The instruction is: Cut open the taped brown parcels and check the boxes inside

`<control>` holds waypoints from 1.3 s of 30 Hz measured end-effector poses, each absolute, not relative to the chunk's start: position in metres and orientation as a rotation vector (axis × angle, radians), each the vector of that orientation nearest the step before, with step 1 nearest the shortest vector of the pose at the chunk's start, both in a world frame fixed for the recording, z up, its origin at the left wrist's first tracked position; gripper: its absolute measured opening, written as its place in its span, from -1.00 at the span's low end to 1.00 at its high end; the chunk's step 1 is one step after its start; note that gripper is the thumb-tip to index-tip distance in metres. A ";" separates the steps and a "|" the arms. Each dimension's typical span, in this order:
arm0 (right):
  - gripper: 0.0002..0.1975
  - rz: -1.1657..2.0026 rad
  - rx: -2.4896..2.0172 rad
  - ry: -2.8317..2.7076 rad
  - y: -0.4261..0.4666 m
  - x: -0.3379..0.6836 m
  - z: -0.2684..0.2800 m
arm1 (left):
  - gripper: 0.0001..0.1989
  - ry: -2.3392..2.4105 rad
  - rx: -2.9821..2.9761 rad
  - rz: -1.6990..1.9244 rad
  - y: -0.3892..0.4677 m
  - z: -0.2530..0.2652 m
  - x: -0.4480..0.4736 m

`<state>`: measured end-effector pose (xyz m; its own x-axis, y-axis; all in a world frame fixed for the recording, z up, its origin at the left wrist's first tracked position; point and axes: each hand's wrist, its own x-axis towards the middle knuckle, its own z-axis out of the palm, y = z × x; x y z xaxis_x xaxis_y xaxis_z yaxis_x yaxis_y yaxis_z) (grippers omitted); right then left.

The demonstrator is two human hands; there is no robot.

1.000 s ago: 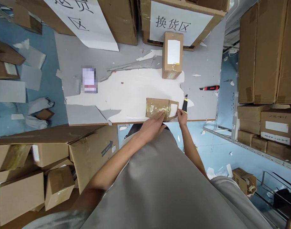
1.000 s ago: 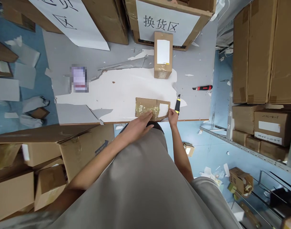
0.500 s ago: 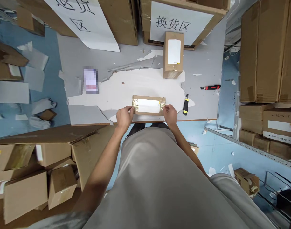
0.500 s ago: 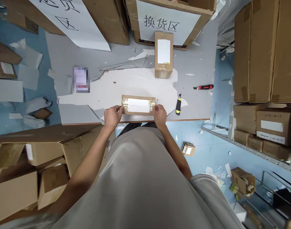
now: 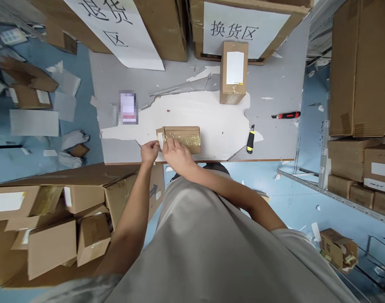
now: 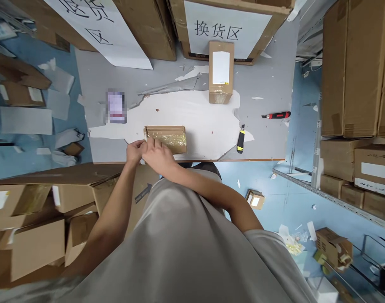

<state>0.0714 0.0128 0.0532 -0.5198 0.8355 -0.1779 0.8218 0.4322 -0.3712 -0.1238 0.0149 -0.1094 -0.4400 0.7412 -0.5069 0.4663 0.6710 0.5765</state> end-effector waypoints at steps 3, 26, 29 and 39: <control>-0.67 0.663 -1.567 -2.621 0.013 0.085 0.046 | -0.64 2.079 0.927 0.480 0.012 -0.109 -0.124; -0.91 1.106 -1.918 -1.511 -0.030 0.286 -0.075 | -0.79 1.879 1.190 0.481 -0.009 -0.071 -0.039; -0.96 1.190 -2.035 -1.433 -0.042 0.286 -0.083 | -0.87 1.900 1.123 0.359 -0.025 -0.080 -0.029; -0.87 1.198 -2.001 -1.353 -0.040 0.288 -0.071 | -0.85 1.848 0.993 0.551 -0.026 -0.072 -0.022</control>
<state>0.2884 -0.0402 -0.0708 0.1453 0.8999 -0.4111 0.5168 -0.4233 -0.7441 -0.0223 -0.0265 -0.0720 -0.2360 0.8195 -0.5223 0.3997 0.5717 0.7165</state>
